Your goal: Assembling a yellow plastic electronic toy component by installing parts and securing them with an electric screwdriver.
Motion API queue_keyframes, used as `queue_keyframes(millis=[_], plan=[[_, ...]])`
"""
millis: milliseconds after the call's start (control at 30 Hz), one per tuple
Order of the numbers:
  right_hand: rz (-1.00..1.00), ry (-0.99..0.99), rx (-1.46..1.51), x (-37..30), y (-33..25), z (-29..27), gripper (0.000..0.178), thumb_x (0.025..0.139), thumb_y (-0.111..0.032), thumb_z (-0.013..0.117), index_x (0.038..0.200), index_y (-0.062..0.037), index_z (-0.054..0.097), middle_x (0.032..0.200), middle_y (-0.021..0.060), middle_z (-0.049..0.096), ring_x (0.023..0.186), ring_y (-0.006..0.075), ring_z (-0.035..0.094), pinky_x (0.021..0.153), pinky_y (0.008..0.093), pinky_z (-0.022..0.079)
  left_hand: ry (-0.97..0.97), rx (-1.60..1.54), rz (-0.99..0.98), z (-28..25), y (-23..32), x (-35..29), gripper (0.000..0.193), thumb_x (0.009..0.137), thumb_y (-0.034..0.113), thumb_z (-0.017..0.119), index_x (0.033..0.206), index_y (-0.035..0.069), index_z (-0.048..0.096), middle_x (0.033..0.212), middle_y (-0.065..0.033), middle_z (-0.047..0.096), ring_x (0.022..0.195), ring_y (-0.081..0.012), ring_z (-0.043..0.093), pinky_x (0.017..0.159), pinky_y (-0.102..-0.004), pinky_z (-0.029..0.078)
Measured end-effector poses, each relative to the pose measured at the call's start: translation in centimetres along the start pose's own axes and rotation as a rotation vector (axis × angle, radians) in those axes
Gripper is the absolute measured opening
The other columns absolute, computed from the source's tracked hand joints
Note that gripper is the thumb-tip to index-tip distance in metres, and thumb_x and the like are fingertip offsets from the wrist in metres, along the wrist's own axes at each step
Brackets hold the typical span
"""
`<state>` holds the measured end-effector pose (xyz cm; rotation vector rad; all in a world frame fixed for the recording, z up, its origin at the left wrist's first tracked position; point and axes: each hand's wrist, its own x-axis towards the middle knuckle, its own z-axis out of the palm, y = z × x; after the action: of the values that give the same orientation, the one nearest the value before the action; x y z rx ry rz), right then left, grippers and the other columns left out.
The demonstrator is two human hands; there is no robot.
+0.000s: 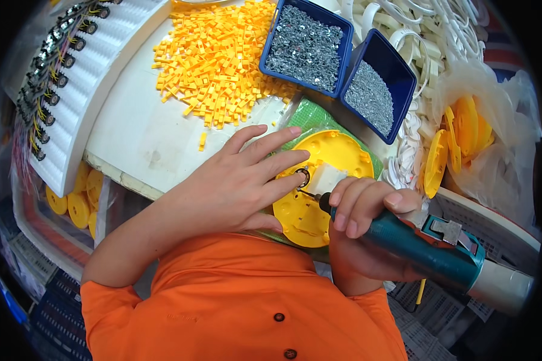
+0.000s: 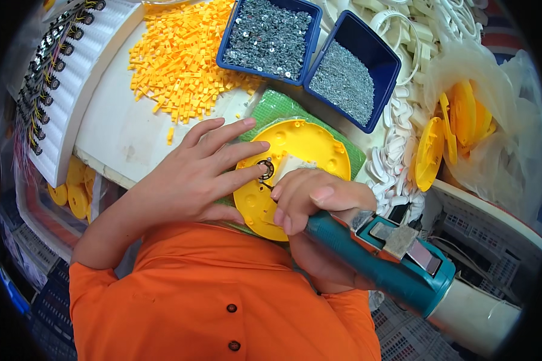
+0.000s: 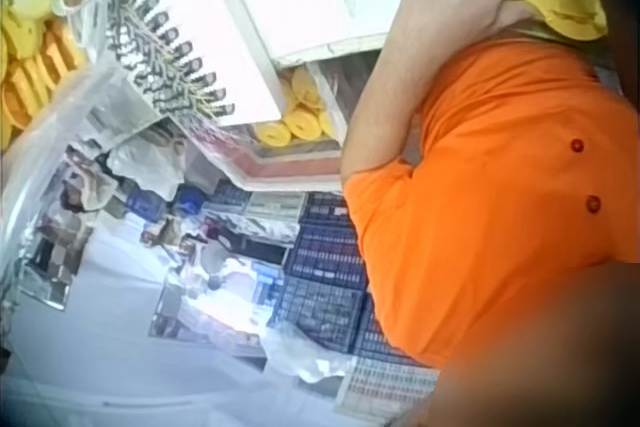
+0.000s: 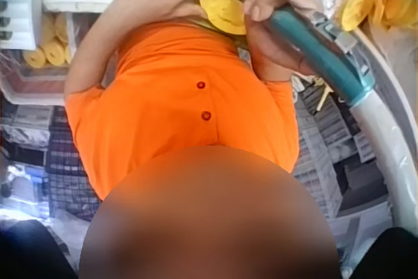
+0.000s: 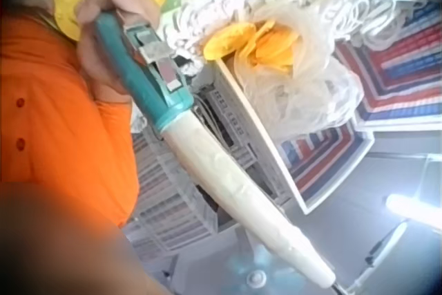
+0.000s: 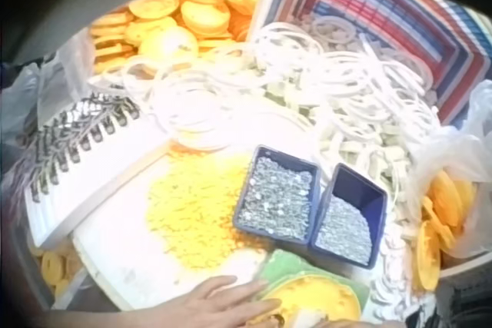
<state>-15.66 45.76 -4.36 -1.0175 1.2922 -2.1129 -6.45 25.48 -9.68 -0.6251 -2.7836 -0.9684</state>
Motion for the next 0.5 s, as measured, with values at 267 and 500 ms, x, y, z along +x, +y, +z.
queue_keyframes(millis=[267, 500], plan=[[-0.023, 0.072, -0.137, 0.1, 0.5, 1.5, 0.015, 0.101, -0.019, 0.058, 0.109, -0.0075, 0.061, 0.07, 0.0084, 0.064, 0.06, 0.0241, 0.061, 0.07, 0.0425, 0.051, -0.009, -0.005, 0.006, 0.0, -0.1, 0.2, 0.07, 0.072, 0.051, 0.08, 0.125, 0.009, 0.066, 0.146, -0.0087, 0.053, 0.148, -0.031, 0.033, 0.118, -0.052, 0.028], [-0.033, -0.067, -0.166, 0.3, 0.7, 0.1, 0.022, 0.1, -0.018, 0.062, 0.118, -0.0054, 0.061, 0.076, 0.0092, 0.067, 0.06, 0.0242, 0.062, 0.069, 0.0435, 0.053, 0.001, 0.004, 0.023, 0.3, -0.2, 0.6, 0.072, 0.07, 0.052, 0.081, 0.126, 0.01, 0.065, 0.146, -0.0091, 0.052, 0.148, -0.0311, 0.033, 0.117, -0.0529, 0.028]])
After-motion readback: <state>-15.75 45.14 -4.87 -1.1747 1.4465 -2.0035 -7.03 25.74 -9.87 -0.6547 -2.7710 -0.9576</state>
